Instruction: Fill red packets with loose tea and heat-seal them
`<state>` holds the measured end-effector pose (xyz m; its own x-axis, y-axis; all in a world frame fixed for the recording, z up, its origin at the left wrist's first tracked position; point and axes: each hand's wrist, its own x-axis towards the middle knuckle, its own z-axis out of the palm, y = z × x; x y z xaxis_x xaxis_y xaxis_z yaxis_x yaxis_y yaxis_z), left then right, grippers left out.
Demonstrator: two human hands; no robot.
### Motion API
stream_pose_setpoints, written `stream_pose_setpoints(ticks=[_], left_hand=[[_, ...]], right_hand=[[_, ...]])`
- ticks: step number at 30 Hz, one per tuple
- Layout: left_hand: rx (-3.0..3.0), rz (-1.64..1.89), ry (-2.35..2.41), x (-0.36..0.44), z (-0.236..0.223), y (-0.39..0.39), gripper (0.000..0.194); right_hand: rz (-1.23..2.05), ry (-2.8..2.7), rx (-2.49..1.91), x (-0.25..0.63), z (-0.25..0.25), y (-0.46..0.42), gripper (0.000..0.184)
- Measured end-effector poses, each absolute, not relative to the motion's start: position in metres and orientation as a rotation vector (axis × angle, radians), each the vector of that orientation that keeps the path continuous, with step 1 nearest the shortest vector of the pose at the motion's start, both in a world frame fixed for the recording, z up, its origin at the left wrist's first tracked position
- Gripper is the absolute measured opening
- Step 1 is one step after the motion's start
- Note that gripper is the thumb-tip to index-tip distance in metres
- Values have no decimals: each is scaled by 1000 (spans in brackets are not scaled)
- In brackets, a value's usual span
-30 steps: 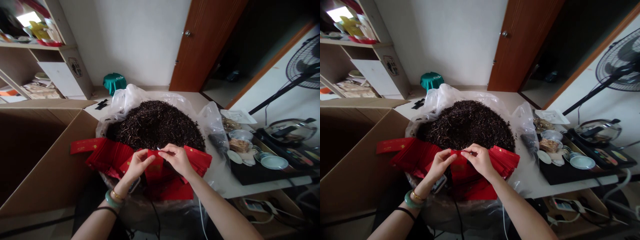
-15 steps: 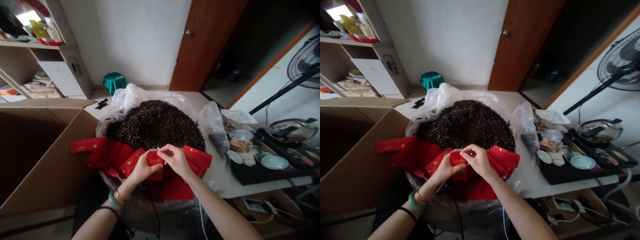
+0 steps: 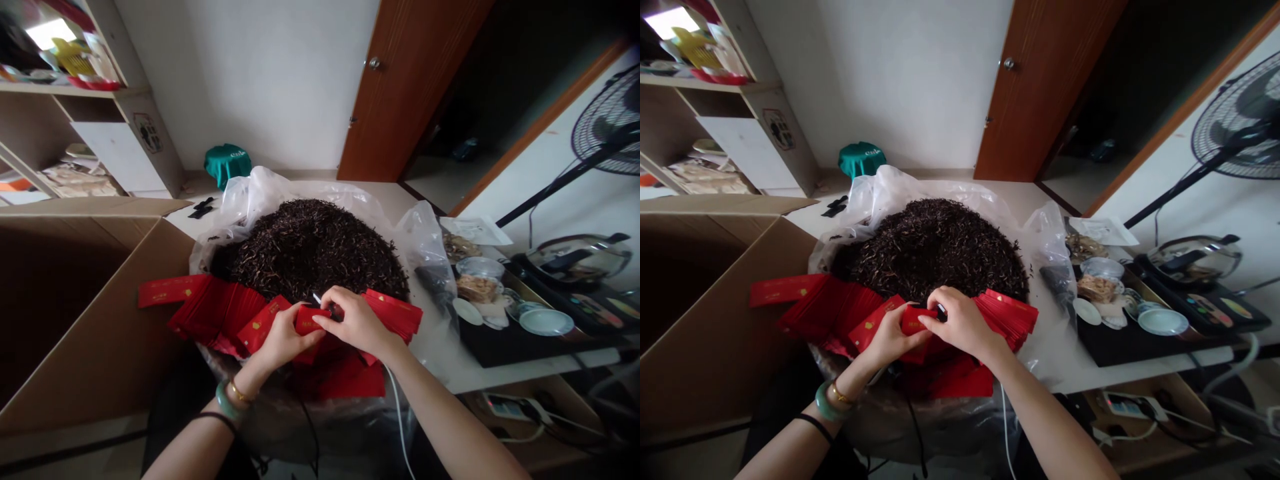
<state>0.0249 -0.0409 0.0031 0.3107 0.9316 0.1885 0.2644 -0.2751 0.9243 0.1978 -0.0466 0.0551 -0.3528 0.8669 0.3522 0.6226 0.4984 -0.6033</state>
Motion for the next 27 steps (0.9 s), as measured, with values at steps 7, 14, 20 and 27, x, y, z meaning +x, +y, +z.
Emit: stream_pose_setpoints(ticks=[7,14,20,27], left_hand=[[1749,930,1012,24,9,-42,35],[1733,907,1015,25,10,-42,30],[1571,944,1058,26,11,-40,28],[1270,978,1056,28,12,-38,30]], right_hand=[[308,-2362,-1204,202,53,-47,24],[430,-2364,-1212,202,48,-46,35],[580,-2194,-1149,201,50,-45,28],[651,-1956,-1405,212,28,-26,16]])
